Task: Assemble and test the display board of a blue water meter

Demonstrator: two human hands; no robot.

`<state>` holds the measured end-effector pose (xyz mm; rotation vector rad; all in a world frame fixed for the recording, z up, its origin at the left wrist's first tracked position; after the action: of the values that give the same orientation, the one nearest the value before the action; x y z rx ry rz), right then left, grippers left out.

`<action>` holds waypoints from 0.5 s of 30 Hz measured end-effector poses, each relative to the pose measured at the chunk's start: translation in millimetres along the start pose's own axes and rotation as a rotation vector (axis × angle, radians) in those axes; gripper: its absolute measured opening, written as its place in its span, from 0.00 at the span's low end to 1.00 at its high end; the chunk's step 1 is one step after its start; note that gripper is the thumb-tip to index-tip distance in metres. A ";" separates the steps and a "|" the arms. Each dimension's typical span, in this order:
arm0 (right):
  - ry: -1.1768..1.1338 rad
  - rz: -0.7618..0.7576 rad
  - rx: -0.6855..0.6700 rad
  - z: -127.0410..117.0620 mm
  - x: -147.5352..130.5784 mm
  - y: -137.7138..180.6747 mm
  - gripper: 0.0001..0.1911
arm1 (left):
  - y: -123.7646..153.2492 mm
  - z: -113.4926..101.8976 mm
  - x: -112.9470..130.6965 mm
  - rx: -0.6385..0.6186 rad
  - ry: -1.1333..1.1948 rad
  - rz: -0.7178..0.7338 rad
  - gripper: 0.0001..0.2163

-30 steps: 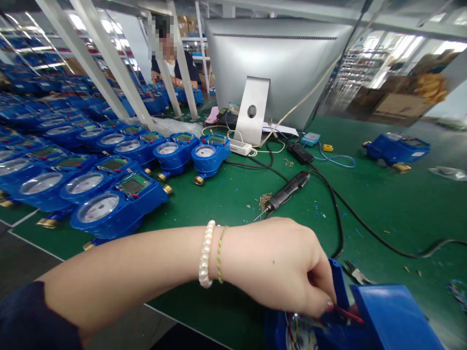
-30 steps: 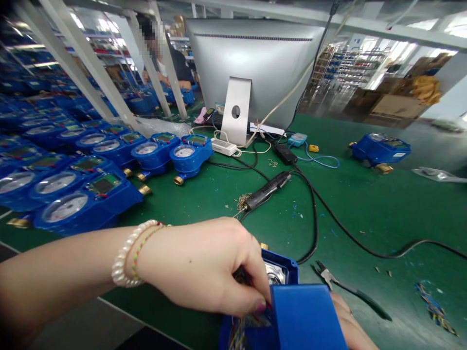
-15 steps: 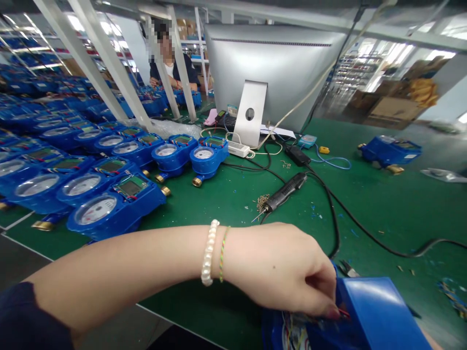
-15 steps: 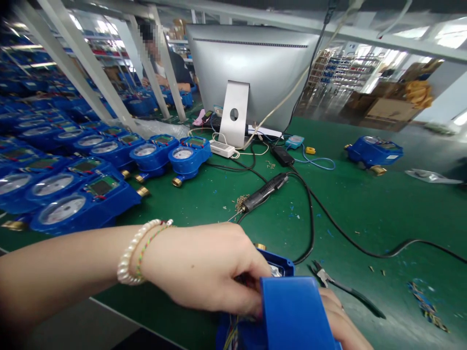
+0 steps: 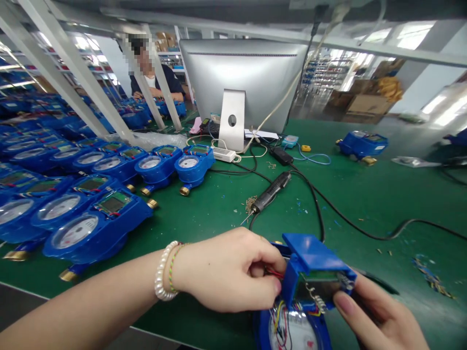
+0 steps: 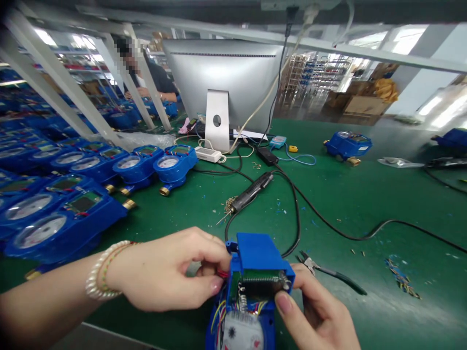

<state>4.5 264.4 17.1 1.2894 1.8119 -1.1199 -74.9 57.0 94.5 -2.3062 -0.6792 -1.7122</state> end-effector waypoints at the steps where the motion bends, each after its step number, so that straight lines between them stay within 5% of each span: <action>1: -0.019 0.028 -0.008 0.3 -0.1 -1.3 0.10 | 1.2 1.6 -3.0 0.000 0.055 -0.030 0.04; 9: 0.040 0.198 0.037 2.4 -12.5 -9.5 0.16 | 3.1 14.8 -26.0 0.228 0.365 -0.162 0.18; 15: 0.204 -0.070 0.119 -2.5 -31.7 -19.1 0.10 | 4.9 14.2 -37.1 0.341 0.544 -0.179 0.19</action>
<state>-3.7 250.9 50.7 1.4657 1.9770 -1.1860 -68.9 49.4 55.7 -1.4992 -0.9792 -1.9895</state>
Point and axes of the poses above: each hand's wrist, its own y-axis away from the middle knuckle, its own z-axis out of the palm, x = y × z, the point moved 4 cm from there along -y, towards the middle knuckle, and after that the axes turned 13 degrees about y, right-handed, at the moved point
